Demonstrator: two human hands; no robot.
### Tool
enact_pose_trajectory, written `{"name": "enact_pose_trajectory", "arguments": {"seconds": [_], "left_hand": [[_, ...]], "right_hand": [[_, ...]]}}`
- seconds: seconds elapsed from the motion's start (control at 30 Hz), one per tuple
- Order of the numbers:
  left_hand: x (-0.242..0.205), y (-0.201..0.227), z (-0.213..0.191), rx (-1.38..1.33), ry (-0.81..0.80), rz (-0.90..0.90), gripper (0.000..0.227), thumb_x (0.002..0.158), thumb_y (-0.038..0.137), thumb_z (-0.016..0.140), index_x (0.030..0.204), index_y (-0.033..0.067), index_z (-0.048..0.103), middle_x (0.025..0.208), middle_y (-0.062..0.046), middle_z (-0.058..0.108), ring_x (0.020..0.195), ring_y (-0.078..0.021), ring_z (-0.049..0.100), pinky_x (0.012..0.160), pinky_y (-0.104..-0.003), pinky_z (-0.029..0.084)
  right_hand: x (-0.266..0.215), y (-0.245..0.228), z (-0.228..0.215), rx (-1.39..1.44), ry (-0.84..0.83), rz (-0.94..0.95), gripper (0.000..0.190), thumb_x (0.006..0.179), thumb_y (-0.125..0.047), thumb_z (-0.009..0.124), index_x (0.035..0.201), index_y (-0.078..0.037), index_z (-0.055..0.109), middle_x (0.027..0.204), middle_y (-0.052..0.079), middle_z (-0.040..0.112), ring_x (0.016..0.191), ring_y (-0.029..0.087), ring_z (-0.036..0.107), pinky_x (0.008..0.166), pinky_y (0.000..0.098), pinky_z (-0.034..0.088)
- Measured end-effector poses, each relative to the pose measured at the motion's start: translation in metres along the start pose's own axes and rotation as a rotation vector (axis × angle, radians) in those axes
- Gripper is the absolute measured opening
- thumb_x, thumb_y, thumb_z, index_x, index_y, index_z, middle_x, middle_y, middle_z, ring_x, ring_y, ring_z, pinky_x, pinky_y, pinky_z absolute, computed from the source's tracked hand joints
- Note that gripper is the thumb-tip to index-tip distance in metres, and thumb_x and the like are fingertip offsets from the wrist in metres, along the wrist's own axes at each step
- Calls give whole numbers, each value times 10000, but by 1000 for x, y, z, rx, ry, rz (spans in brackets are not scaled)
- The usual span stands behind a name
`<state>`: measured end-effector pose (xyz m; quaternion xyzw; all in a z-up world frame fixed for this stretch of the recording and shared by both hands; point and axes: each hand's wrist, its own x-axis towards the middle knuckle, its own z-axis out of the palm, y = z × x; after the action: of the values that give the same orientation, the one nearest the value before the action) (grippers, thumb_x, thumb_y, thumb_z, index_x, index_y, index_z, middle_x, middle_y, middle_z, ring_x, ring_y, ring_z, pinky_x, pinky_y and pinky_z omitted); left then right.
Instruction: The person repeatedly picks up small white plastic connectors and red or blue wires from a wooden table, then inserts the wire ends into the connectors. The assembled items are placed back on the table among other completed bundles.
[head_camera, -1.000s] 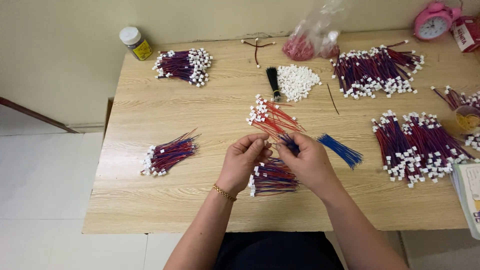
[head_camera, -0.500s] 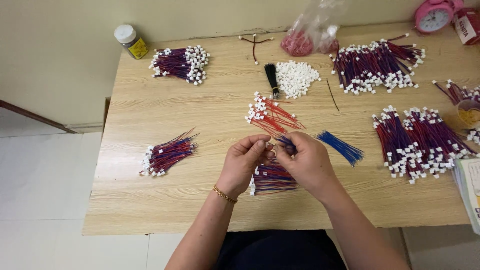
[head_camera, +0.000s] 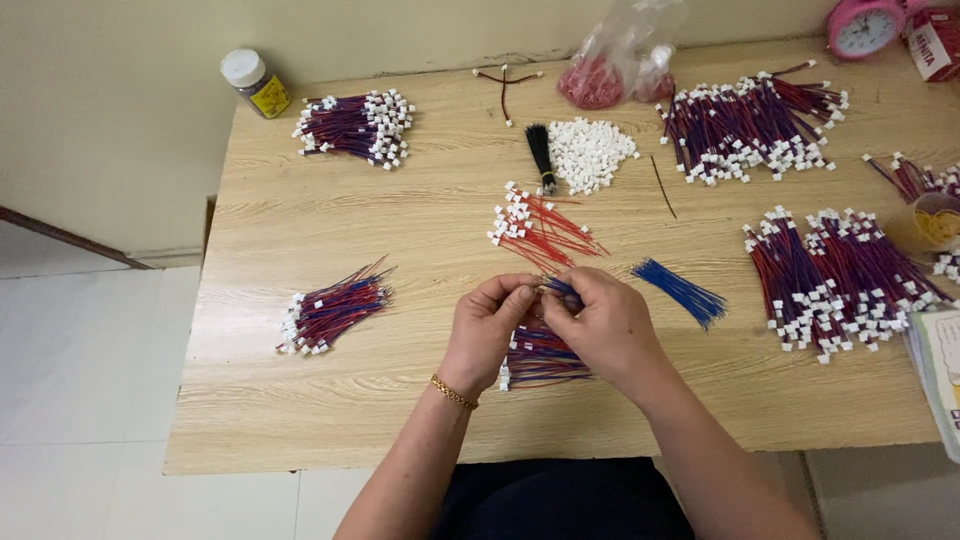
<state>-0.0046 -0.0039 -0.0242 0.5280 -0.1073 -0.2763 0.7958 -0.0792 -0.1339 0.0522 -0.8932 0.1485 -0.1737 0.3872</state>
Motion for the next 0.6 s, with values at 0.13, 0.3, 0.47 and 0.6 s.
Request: {"name": "enact_pose_trajectory", "arguments": {"seconds": [0.13,0.3,0.47,0.6], "left_hand": [[1,-6,-3,25,41,4,162,946,73,601,1067,0,681,856,-120,705,778,-161,697,685,-286,605],[1,2,-10,203,85,-24,177,934,104,630,1069,15,700,845,-98,716,764,-145,684,676,-264,588],[28,-28,-57,938,128,52,154,888,260,681,1006,188,749,911,-46,724,882,-236,701,760,-362,565],[55,-27,-62,1154,168,105,186,892,253,630,1033,191,734,942,-50,665,882,-310,684,781,-432,558]], "right_hand": [[-2,8,7,-45,-40,24,130,798,-278,731,831,-156,699,679,76,632,723,236,676,649,344,541],[7,8,15,15,-120,-28,208,896,-232,635,875,-25,650,757,217,631,805,412,649,689,471,519],[10,27,5,146,-76,125,279,1006,-259,506,912,-30,635,762,210,621,779,400,630,720,472,488],[16,43,0,137,-59,201,268,1026,-298,477,987,-105,659,717,135,647,706,281,622,706,407,497]]}}
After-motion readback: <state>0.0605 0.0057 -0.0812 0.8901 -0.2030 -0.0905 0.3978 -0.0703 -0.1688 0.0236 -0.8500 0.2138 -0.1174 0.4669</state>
